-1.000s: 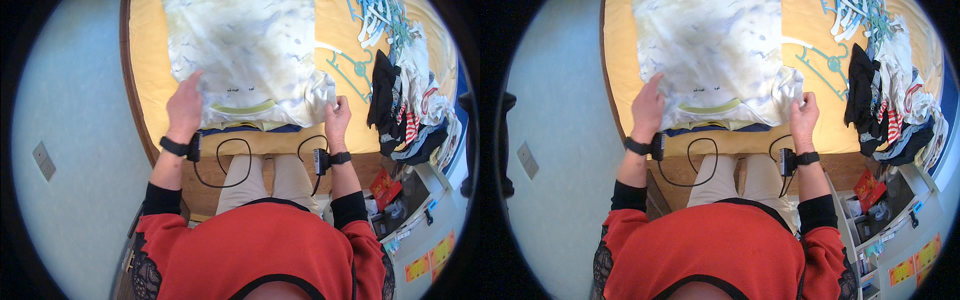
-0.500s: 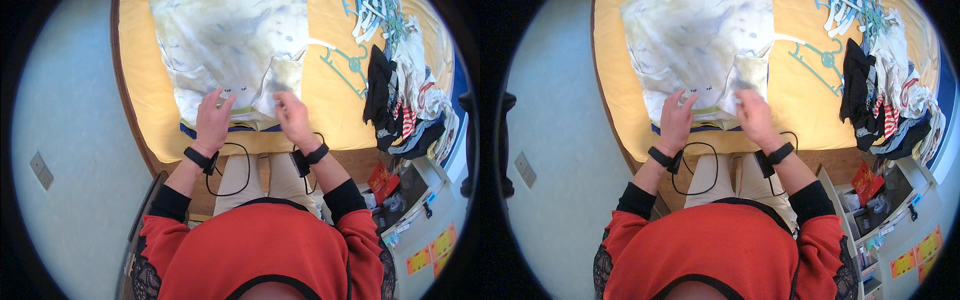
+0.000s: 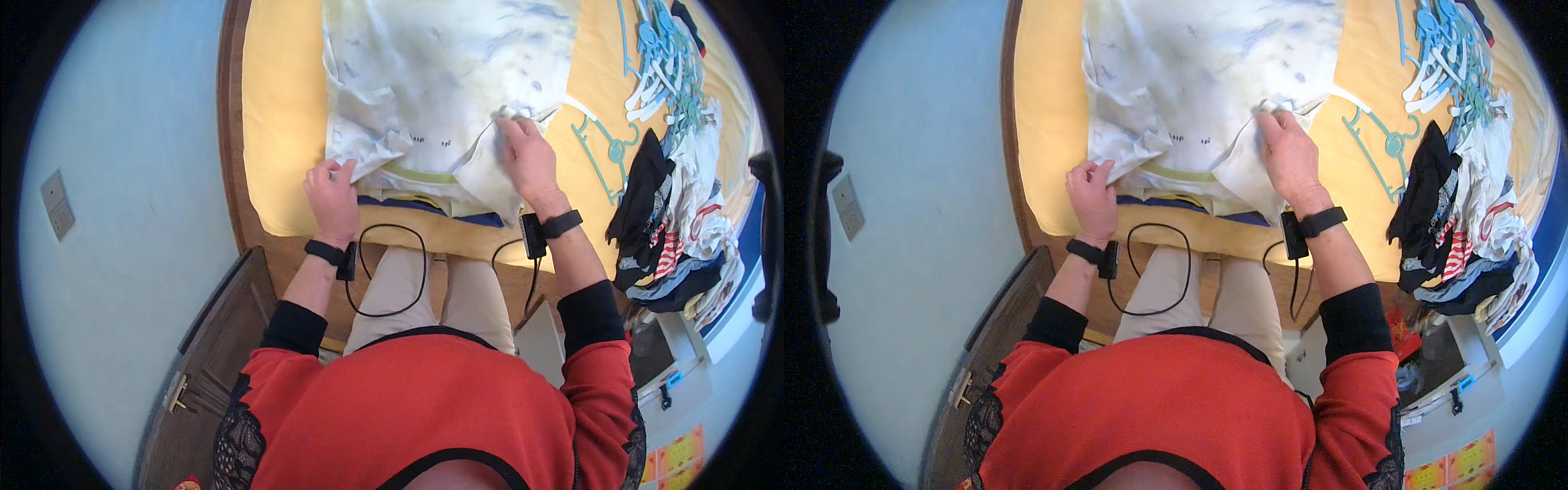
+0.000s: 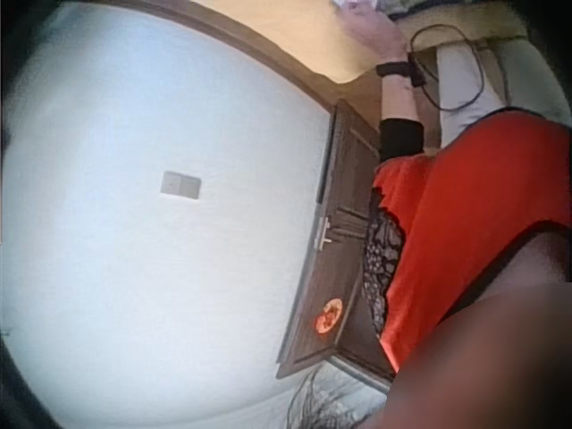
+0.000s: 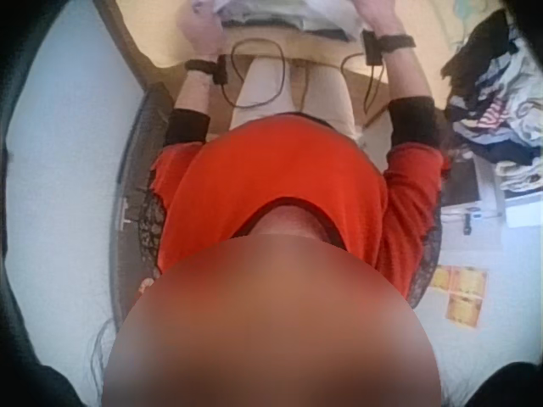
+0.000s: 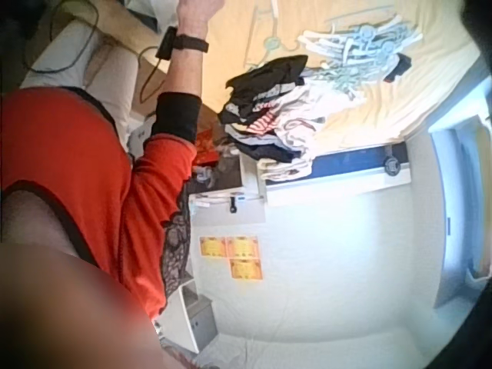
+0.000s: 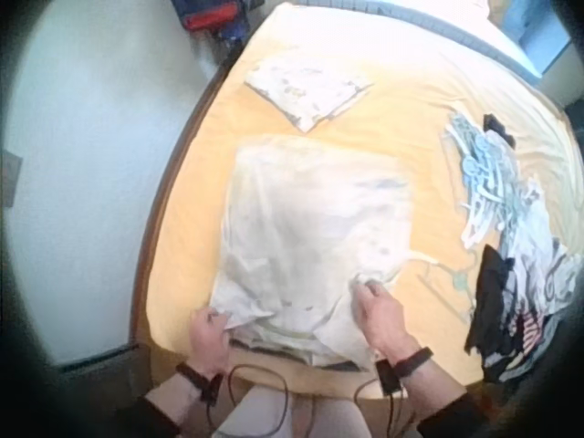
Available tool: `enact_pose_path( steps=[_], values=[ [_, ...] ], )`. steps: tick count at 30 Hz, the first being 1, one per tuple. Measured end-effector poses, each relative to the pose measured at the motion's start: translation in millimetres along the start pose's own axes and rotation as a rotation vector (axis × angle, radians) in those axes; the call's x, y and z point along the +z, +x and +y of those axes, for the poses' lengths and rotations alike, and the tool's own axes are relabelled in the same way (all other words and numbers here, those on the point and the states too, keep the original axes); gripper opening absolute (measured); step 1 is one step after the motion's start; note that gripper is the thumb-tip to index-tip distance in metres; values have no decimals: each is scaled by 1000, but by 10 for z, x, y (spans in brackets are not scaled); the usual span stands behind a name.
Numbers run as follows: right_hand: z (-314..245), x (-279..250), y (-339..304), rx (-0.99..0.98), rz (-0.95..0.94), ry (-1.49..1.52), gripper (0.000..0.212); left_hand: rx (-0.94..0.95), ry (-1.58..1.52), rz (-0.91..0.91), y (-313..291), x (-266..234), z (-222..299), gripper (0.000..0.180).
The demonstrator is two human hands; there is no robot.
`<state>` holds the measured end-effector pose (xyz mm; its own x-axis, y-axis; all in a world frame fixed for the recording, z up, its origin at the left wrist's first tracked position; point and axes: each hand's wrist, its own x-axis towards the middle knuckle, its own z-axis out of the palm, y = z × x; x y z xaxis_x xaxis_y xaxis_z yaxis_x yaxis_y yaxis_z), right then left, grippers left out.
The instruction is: The person folds several small garments on a yellow-covered table, including a light green shirt, a white shirt with a cartoon graphic, and a white shirt with red stripes. One shirt is placed on a hanger and hung in a closet. The person continues folding additional items.
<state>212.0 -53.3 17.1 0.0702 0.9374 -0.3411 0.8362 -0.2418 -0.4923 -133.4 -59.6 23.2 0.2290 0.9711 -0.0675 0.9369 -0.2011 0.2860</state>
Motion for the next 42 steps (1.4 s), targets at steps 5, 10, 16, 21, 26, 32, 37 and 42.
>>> enact_pose_path(
  steps=[5, 10, 16, 21, 26, 32, 37, 42],
  values=[
    [-296, 74, -113, -130, -94, 144, 31, -67, -160, 70, -197, 100, -140, 45],
    [-757, 531, -236, -318, -257, 31, 17, -67, -228, -32, -243, 143, -192, 42],
    [-1060, 913, -224, -299, -236, -109, 21, -6, -307, 28, -218, 92, -221, 42],
    [-1178, 974, -169, -153, -435, -125, 28, 18, -282, 65, -185, 82, -208, 39],
    [-1237, 926, -464, -280, -395, -203, 42, 87, -255, 21, -141, 49, -237, 41],
    [-1147, 953, -869, -421, -491, -254, 65, 161, -206, -36, -99, 11, -257, 41],
    [-1063, 1001, -975, -462, -450, -64, 58, 269, -135, -93, -96, 49, -276, 34],
    [-937, 871, -1008, -322, -422, 20, 49, 273, -123, -104, -151, 95, -327, 38]
  ],
)
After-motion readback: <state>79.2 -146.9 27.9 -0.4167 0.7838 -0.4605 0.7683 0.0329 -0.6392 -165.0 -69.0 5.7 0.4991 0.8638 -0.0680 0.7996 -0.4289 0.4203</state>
